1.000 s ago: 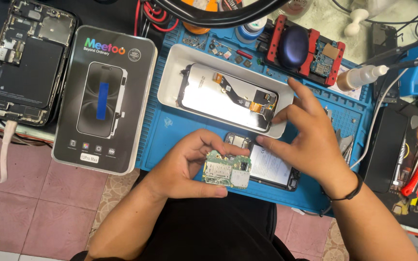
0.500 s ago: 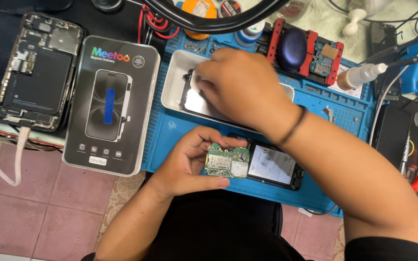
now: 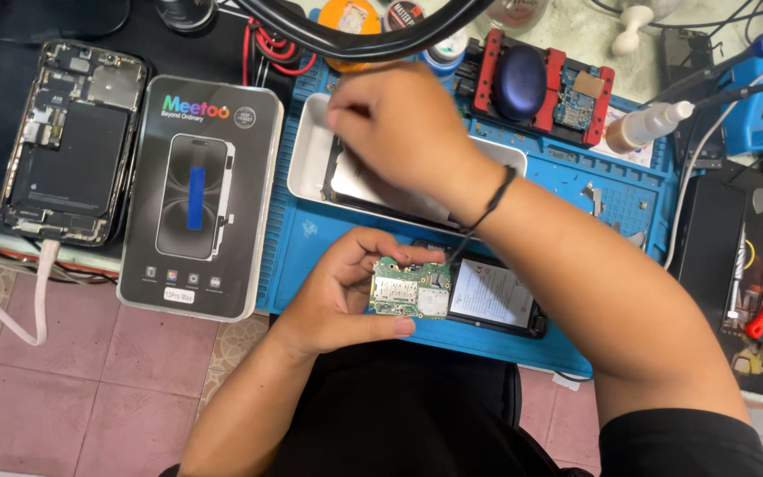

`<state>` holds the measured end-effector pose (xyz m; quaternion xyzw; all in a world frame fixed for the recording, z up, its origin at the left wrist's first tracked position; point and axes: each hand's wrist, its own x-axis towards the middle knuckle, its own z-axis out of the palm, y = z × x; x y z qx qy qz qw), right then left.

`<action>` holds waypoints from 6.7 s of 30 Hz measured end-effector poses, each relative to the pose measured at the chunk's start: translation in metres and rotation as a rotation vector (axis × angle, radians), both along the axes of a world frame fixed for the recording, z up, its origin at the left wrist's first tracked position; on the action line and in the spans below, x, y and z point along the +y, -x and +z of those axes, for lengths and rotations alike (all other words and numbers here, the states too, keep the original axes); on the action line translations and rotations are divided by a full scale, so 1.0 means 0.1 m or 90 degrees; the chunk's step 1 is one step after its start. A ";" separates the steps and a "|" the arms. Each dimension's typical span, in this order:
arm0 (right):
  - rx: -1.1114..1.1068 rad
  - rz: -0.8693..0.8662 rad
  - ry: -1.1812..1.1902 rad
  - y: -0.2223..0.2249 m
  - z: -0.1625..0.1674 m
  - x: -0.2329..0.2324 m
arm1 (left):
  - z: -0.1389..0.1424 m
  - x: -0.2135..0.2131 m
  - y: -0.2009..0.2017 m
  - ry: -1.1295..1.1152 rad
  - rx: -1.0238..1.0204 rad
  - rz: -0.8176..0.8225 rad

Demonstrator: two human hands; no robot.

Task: The person disassembles a smartphone, removes the motherboard, and transfers small components to another device. They then reassemble the phone by placing the motherboard back into the chassis and connecting internal cables.

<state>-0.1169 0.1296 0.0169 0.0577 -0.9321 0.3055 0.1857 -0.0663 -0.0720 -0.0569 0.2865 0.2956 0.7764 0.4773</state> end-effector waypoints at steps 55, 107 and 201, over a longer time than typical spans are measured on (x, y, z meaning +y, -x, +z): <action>-0.249 -0.046 0.993 -2.16 0.36 0.41 | 0.38 0.18 -0.23 -0.024 0.035 0.030; -0.079 -0.059 0.747 -2.69 0.28 0.31 | 0.74 0.08 -0.39 0.138 0.301 0.091; -0.047 -0.232 0.570 -2.42 0.09 -0.31 | 0.77 0.21 -0.76 0.264 0.380 0.208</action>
